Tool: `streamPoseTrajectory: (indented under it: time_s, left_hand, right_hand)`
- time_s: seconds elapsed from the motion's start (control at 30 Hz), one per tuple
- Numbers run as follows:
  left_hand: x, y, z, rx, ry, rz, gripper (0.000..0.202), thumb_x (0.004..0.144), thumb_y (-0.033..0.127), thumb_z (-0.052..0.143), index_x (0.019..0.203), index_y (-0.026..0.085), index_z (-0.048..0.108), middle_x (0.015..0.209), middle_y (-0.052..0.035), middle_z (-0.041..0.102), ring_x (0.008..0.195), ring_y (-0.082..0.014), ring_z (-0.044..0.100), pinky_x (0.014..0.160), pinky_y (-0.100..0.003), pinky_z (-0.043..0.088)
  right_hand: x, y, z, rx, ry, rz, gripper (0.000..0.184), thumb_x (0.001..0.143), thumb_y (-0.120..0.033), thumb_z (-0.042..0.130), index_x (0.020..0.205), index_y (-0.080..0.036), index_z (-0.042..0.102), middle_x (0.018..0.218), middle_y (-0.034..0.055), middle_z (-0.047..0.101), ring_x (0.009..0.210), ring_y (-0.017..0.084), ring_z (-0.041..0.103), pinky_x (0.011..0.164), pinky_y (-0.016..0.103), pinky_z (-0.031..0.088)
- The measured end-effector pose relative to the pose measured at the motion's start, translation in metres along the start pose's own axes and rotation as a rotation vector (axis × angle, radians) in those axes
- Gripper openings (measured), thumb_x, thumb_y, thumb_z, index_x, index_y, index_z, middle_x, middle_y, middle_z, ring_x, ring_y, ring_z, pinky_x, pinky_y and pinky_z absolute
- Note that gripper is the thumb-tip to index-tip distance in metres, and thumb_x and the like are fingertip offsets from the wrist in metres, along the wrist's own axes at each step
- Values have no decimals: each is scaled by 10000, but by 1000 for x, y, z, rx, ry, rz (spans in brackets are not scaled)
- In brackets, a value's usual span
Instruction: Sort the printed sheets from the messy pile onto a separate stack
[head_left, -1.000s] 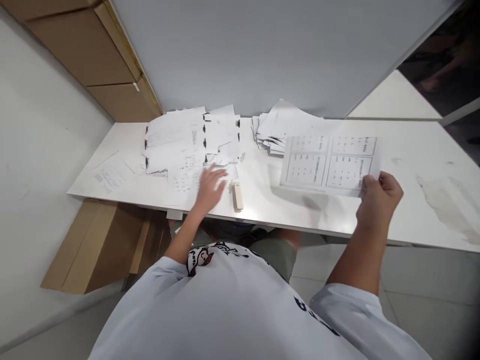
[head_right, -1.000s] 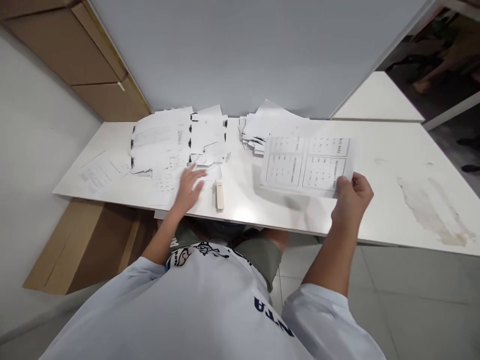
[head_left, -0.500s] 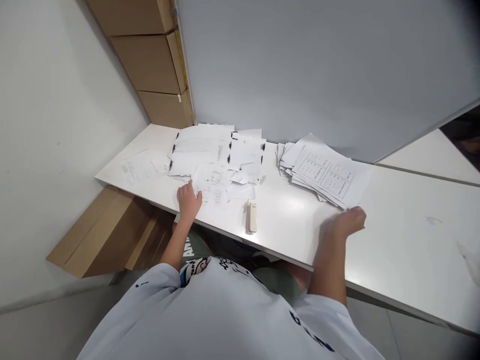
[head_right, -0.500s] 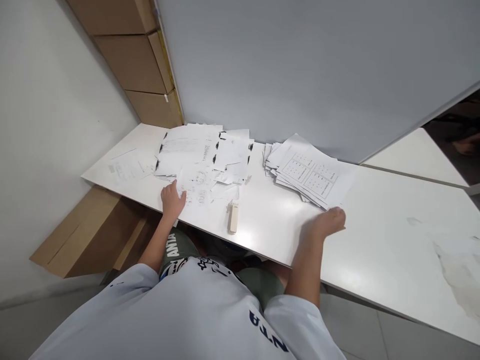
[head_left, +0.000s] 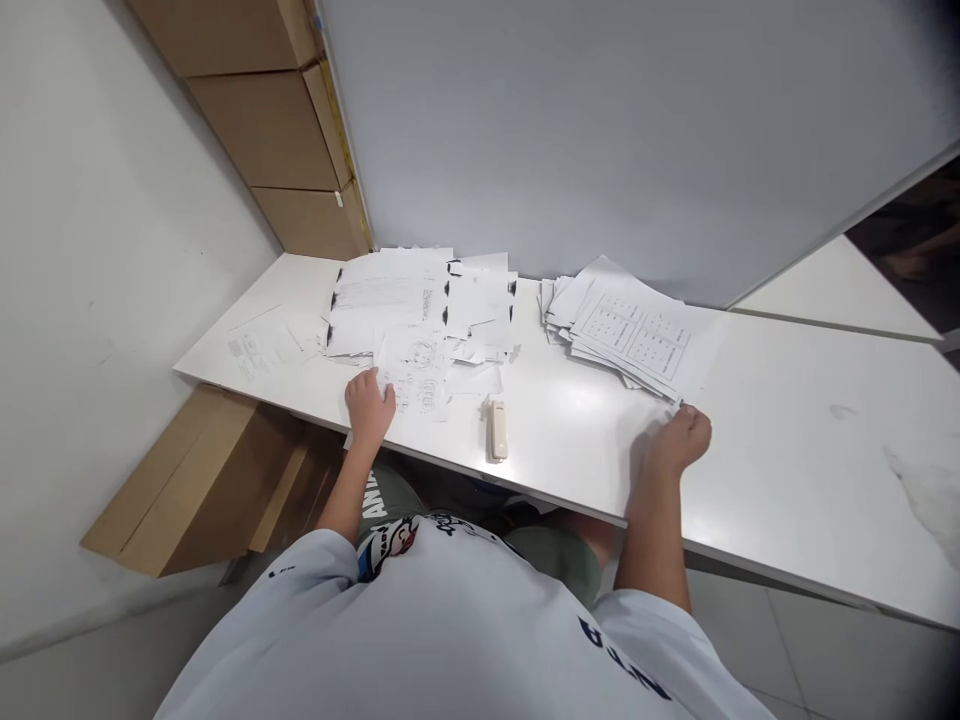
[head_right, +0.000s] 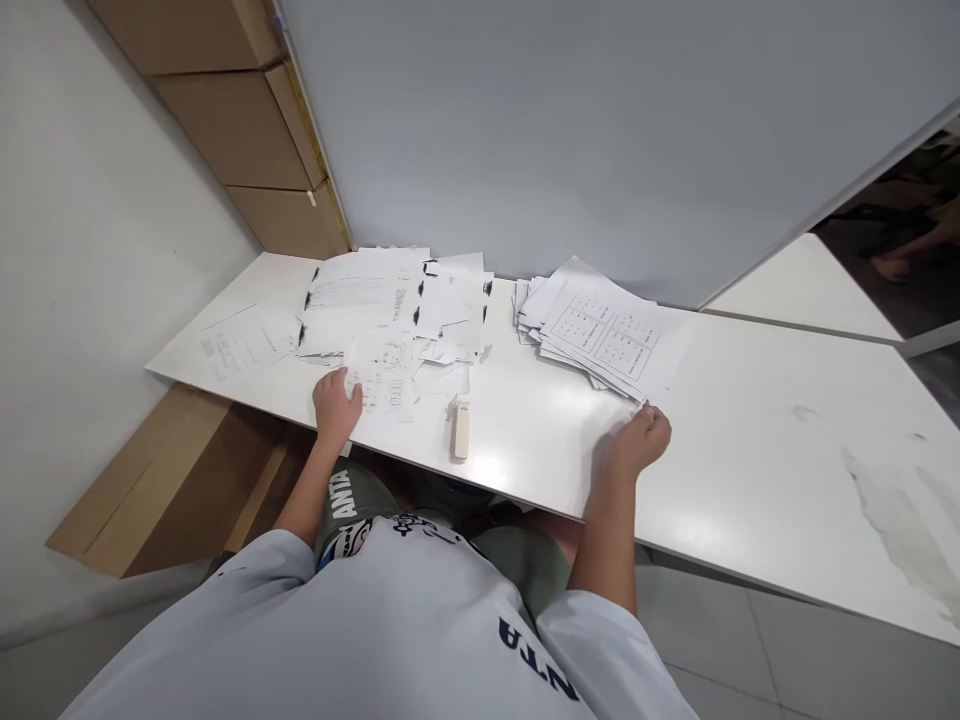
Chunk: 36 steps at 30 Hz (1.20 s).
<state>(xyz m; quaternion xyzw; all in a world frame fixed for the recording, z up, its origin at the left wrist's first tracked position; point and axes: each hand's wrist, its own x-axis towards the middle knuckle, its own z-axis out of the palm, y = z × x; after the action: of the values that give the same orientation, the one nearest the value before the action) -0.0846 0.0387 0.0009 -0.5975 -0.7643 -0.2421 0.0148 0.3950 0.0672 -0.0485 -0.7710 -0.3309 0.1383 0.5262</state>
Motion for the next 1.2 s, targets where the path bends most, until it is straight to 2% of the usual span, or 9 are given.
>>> streamPoseTrajectory:
  time_s: [0.1, 0.2, 0.37, 0.6, 0.8, 0.93, 1.1, 1.2]
  left_hand:
    - [0, -2, 1, -8, -6, 5, 404, 920, 290, 482, 1286, 125, 532, 1295, -178, 601, 1257, -341, 508, 1105, -478, 371]
    - [1, -2, 0, -13, -16, 7, 382, 924, 292, 475, 1270, 142, 542, 1285, -173, 605, 1253, -341, 509, 1099, -482, 375]
    - [2, 0, -3, -18, -37, -12, 350, 919, 284, 478, 1241, 172, 561, 1269, -166, 612, 1242, -346, 512, 1082, -497, 387]
    - [1, -1, -2, 12, -17, 3, 339, 914, 269, 482, 1215, 143, 576, 1252, -169, 622, 1219, -341, 524, 1073, -469, 399]
    - [1, -2, -3, -11, -23, 9, 342, 924, 279, 477, 1229, 154, 568, 1267, -166, 611, 1233, -335, 516, 1080, -472, 398]
    - [-4, -1, -4, -65, 31, -26, 303, 915, 243, 483, 1198, 187, 576, 1195, -140, 621, 1245, -324, 501, 1075, -462, 415]
    - [-8, -3, -7, -253, 122, -100, 291, 918, 217, 455, 1194, 208, 549, 1062, -109, 592, 1060, -245, 585, 960, -373, 492]
    - [8, -5, -11, -379, 170, -185, 234, 884, 216, 479, 1102, 194, 562, 1034, -87, 581, 942, -196, 590, 858, -308, 507]
  right_hand:
    - [1, 4, 3, -8, 132, 30, 450, 901, -450, 361, 1061, -117, 617, 1106, 152, 613, 1117, 297, 552, 1037, 478, 385]
    - [2, 6, 4, 9, 168, 10, 406, 889, -447, 410, 983, -131, 645, 1039, 136, 638, 1060, 280, 584, 994, 446, 422]
    - [2, 8, 5, 4, 161, -4, 379, 894, -426, 416, 952, -141, 659, 1037, 137, 648, 1061, 276, 591, 989, 431, 426]
    - [0, 4, 3, -30, 153, -13, 333, 866, -339, 416, 950, -144, 673, 1048, 132, 659, 1072, 267, 591, 993, 418, 421]
    - [-2, -1, 2, -40, 139, 10, 325, 865, -340, 428, 964, -145, 669, 1016, 131, 655, 1046, 274, 589, 973, 429, 433]
    - [-1, 0, 2, -39, 138, -5, 338, 879, -387, 425, 947, -162, 668, 990, 111, 643, 1049, 267, 585, 971, 421, 434]
    - [4, 7, 2, -21, 136, 0, 306, 868, -391, 429, 898, -172, 641, 976, 100, 627, 1036, 273, 588, 980, 451, 427]
    - [6, 11, 3, -26, 141, -10, 297, 867, -389, 421, 896, -179, 629, 974, 102, 623, 1030, 287, 589, 980, 481, 429]
